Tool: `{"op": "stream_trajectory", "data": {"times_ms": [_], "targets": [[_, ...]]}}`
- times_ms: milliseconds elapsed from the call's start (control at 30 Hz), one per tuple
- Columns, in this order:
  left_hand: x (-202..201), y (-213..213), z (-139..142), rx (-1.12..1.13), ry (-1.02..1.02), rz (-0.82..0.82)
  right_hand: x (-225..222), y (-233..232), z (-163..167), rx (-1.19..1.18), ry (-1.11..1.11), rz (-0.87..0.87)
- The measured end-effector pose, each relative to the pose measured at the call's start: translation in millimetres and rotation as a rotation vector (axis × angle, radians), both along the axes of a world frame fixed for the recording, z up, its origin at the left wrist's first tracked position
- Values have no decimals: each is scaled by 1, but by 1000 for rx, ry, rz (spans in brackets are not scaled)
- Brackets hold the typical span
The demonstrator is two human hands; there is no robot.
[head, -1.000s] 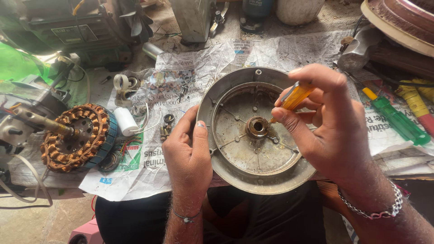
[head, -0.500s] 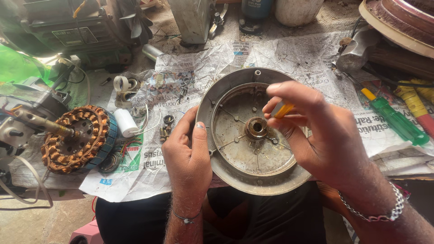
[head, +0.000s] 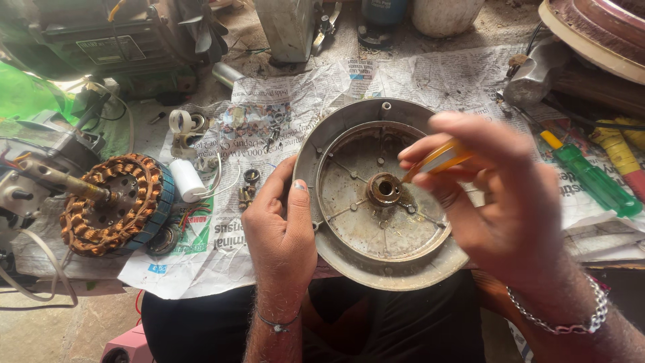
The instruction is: The person uses a screwdriver to pry and remove a bearing seal from a motor end bell, then scrapes out old grease from the bearing housing. The removed seal is placed on the workbench.
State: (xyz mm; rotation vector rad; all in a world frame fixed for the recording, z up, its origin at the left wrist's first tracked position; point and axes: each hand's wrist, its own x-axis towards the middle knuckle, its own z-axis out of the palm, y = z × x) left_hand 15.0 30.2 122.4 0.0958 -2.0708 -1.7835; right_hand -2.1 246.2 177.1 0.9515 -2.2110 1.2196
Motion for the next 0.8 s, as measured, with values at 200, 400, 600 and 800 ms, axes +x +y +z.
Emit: {"op": "stream_trajectory", "data": {"times_ms": [200, 400, 600, 800], "targets": [[-1, -2, -8, -18, 49, -17, -5, 15, 1, -119, 53, -134], [-3, -2, -15, -49, 45, -8, -14, 29, -7, -164, -46, -218], [-4, -4, -21, -65, 132, -28, -15, 40, -31, -226, -77, -273], [0, -15, -27, -23, 138, -34, -18, 41, -45, -362, -184, -315]]}}
